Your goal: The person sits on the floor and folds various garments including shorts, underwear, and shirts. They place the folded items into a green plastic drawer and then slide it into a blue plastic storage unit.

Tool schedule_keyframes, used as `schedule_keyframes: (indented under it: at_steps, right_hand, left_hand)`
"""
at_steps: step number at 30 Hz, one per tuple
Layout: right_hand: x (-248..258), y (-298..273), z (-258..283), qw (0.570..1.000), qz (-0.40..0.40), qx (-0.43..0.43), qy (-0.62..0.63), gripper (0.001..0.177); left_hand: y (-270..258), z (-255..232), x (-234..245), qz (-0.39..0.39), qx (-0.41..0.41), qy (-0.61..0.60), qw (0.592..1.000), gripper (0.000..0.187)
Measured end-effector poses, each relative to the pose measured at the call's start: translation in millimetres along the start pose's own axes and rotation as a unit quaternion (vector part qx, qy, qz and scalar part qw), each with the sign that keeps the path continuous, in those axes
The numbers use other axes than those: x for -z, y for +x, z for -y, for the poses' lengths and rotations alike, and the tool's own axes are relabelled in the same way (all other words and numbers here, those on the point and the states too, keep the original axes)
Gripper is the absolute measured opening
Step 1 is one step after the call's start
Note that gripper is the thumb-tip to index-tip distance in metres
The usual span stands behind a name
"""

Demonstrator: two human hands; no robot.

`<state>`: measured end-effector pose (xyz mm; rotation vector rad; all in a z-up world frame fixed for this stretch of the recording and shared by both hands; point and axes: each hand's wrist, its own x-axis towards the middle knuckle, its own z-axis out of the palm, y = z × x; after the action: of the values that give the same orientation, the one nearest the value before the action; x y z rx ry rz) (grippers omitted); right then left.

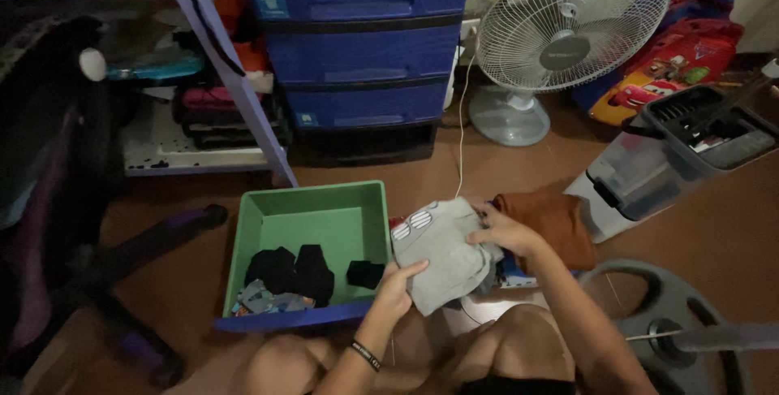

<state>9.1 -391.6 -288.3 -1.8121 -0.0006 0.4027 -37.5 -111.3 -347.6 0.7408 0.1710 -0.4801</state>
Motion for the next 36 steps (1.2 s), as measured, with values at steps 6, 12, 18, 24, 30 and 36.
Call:
schedule_keyframes:
  at_steps: [6,12,18,24,30,36]
  right_hand:
    - [8.3,-2.0,-17.1,0.993,-0.056,-0.036,0.094,0.083]
    - [-7.1,-11.5,-54.8,0.945,-0.148,-0.166,0.241,0.063]
    - [-15.4,5.1,-105.3,0.962,-0.157,-0.123,-0.187,0.093]
    - [-31.8,22.3,-113.7,0.950,-0.160,-0.240,-0.123,0.104]
    - [-34.2,30.5,-112.1,0.950,-0.204,-0.231,0.056,0.101]
    - [-33.2,32.0,-108.3,0.950,-0.296,-0.029,-0.099,0.107]
  left_hand:
    - [51.7,-25.5,-9.2,0.076,-0.007,0.105,0.992,0.076]
    - [100.6,-26.8,-2.6,0.085,0.068,0.188,0.976,0.082]
    - [132.5,14.2,31.8,-0.046,-0.111,0.518,0.847,0.092]
    - [126.5,40.5,47.4,-0.123,-0.088,0.595,0.789,0.109]
    - [116.1,46.0,40.4,-0.148,-0.101,0.494,0.851,0.104]
    - [80.3,46.5,20.9,-0.167,-0.205,0.478,0.838,0.105]
